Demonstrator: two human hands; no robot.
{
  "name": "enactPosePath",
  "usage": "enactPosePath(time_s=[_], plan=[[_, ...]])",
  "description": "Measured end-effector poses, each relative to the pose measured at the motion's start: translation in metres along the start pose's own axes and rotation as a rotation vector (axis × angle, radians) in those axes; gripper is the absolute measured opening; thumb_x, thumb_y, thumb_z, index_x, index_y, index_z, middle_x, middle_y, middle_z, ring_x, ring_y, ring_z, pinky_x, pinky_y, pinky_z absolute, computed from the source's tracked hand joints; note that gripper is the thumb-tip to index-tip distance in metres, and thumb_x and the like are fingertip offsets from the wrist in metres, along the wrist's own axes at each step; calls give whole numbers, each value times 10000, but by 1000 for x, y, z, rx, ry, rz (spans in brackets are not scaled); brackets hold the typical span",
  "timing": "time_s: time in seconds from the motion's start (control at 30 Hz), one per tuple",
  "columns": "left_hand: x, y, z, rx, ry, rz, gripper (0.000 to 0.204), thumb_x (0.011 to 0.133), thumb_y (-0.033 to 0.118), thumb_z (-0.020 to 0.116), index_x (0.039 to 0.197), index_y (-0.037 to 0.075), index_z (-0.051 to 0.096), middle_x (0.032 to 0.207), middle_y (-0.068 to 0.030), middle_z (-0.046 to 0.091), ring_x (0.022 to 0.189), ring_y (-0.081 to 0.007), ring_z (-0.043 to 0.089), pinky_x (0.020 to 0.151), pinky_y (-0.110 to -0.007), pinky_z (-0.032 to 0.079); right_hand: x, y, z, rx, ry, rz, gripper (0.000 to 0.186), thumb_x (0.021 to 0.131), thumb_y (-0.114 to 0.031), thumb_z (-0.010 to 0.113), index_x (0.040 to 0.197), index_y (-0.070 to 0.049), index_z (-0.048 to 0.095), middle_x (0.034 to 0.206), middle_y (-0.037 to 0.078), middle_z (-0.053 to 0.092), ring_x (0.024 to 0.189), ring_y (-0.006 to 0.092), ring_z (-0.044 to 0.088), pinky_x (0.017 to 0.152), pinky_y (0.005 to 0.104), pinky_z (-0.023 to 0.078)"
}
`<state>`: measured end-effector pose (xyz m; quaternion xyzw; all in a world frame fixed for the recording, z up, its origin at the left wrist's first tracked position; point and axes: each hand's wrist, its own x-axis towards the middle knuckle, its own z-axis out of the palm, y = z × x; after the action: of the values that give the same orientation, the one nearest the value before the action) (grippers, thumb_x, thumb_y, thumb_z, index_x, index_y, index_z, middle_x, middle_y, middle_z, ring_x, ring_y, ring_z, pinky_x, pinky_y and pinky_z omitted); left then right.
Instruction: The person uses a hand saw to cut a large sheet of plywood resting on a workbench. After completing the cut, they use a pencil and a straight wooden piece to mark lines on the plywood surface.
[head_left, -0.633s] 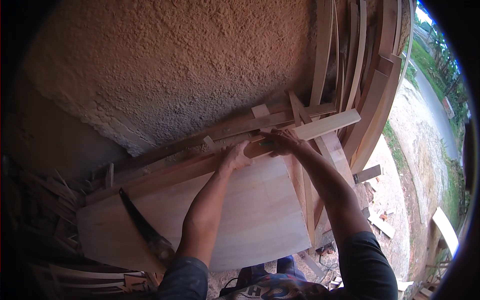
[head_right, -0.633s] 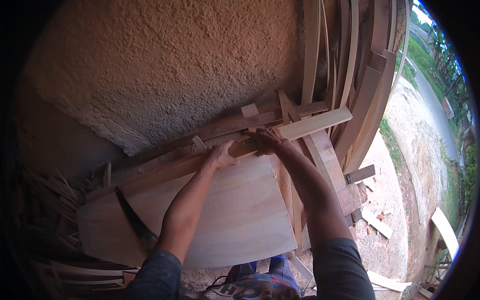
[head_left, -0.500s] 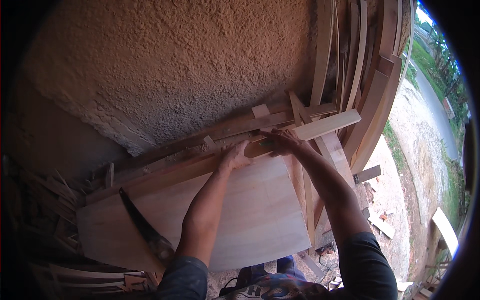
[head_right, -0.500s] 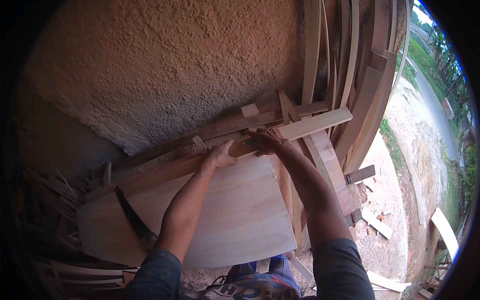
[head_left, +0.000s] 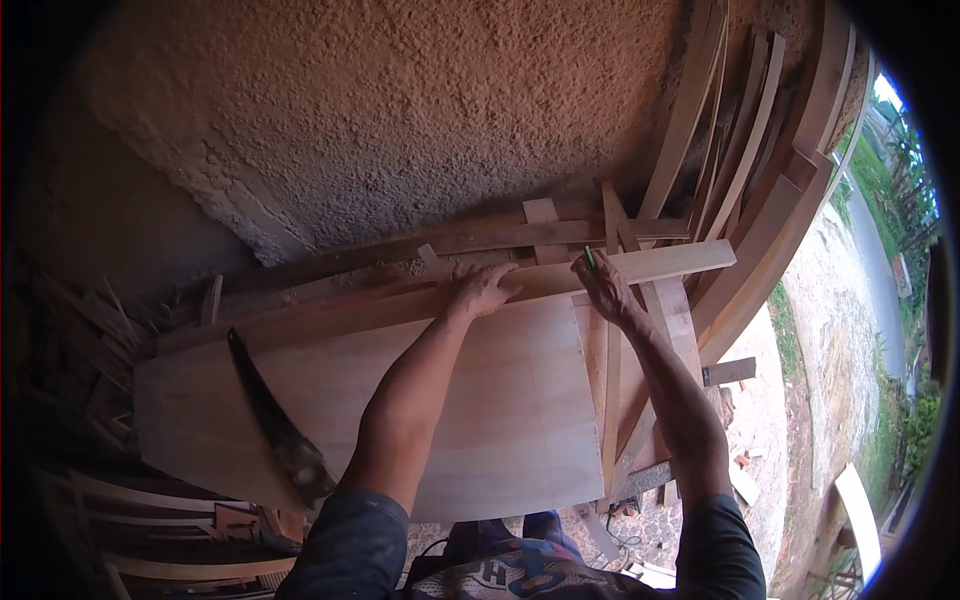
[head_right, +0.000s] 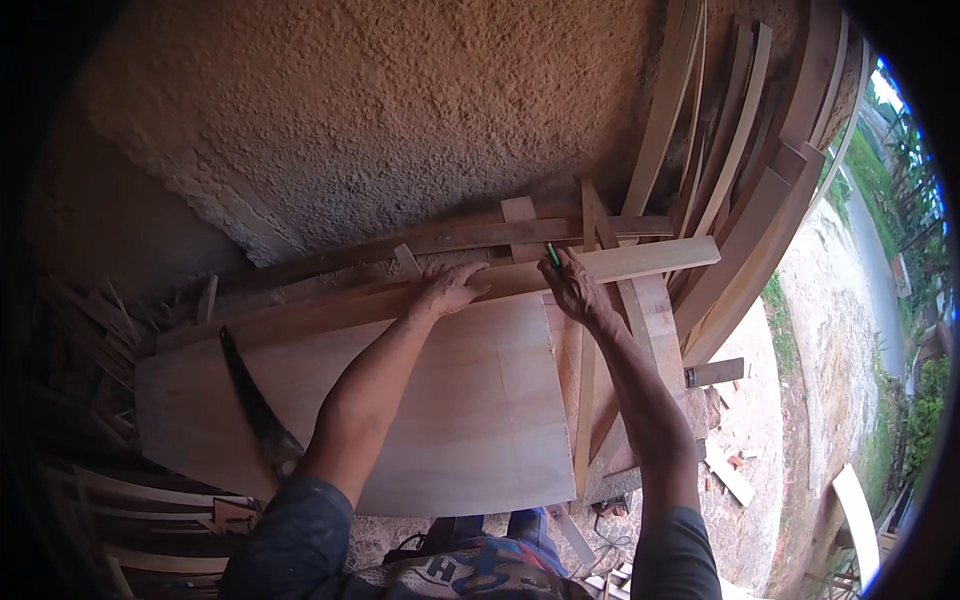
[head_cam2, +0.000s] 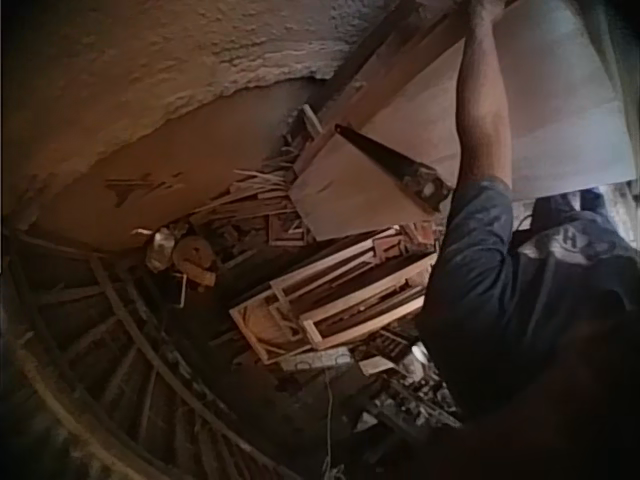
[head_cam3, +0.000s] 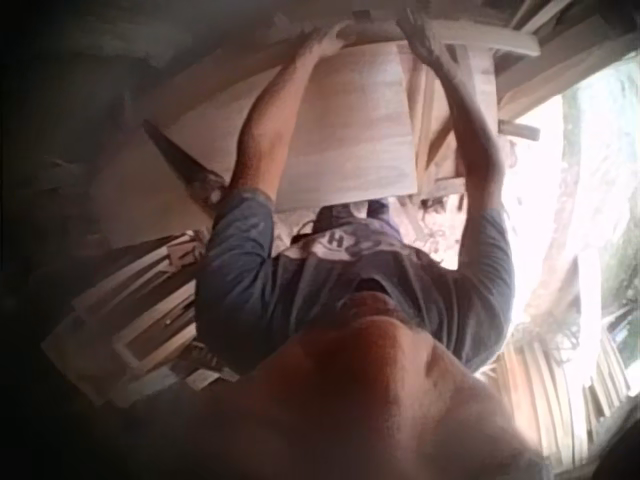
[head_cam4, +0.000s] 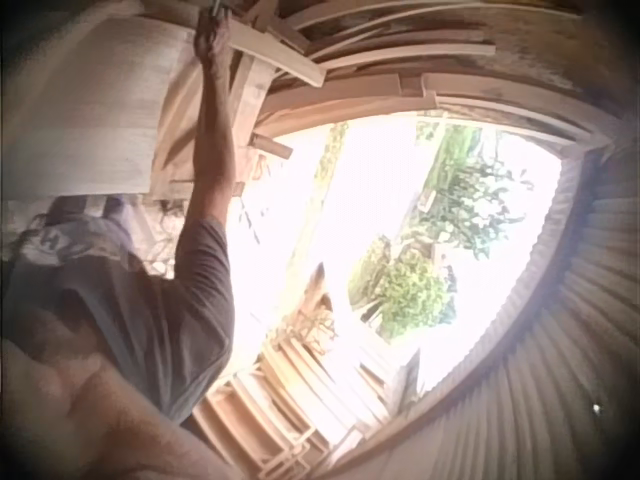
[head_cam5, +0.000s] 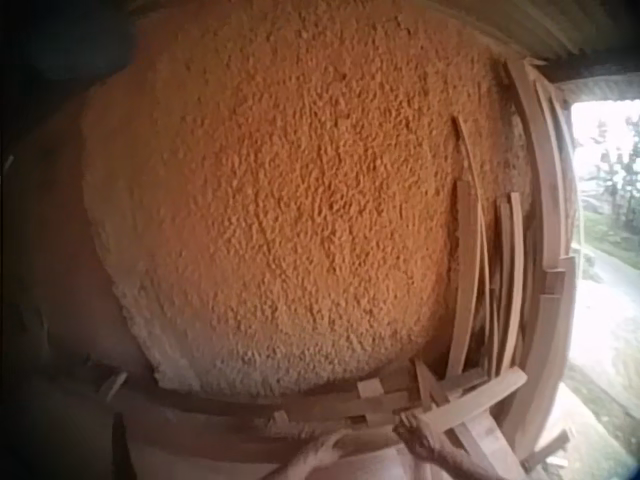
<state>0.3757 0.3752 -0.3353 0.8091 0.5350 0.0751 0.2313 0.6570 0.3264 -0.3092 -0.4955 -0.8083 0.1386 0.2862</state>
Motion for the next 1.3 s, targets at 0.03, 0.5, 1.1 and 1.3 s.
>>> enactPosePath(time_s=[0.03,0.5,1.1,1.3], plan=[[-1,-4,3,3,33,5,562,914,593,607,1402,314,595,1345,-72,667,1353,-313,516,1223,-577,148,-3,-11,-3,-25,18,-74,130,1015,-113,503,1124,-64,556,1030,171,580,946,379,626,787,505,505],[-6,6,-10,-17,-35,-55,569,924,593,600,1396,276,607,1224,-88,725,1301,-296,563,1216,-568,171,-16,-50,20,337,-111,53,184,891,-197,779,1051,-108,788,981,81,768,877,258,729,788,370,563],[-8,7,-10,7,-15,-22,539,935,588,602,1369,270,632,1255,-110,709,1250,-330,598,1203,-555,210,2,-50,29,110,-194,-64,210,914,-341,722,1073,-220,788,1042,29,754,988,282,692,868,411,542],[-6,1,-3,42,50,-3,534,923,584,614,1363,282,634,1184,-93,734,1232,-304,608,1204,-571,211,6,-53,31,79,-182,-58,198,909,-355,727,1037,-219,795,1045,30,759,992,272,694,866,405,542]])
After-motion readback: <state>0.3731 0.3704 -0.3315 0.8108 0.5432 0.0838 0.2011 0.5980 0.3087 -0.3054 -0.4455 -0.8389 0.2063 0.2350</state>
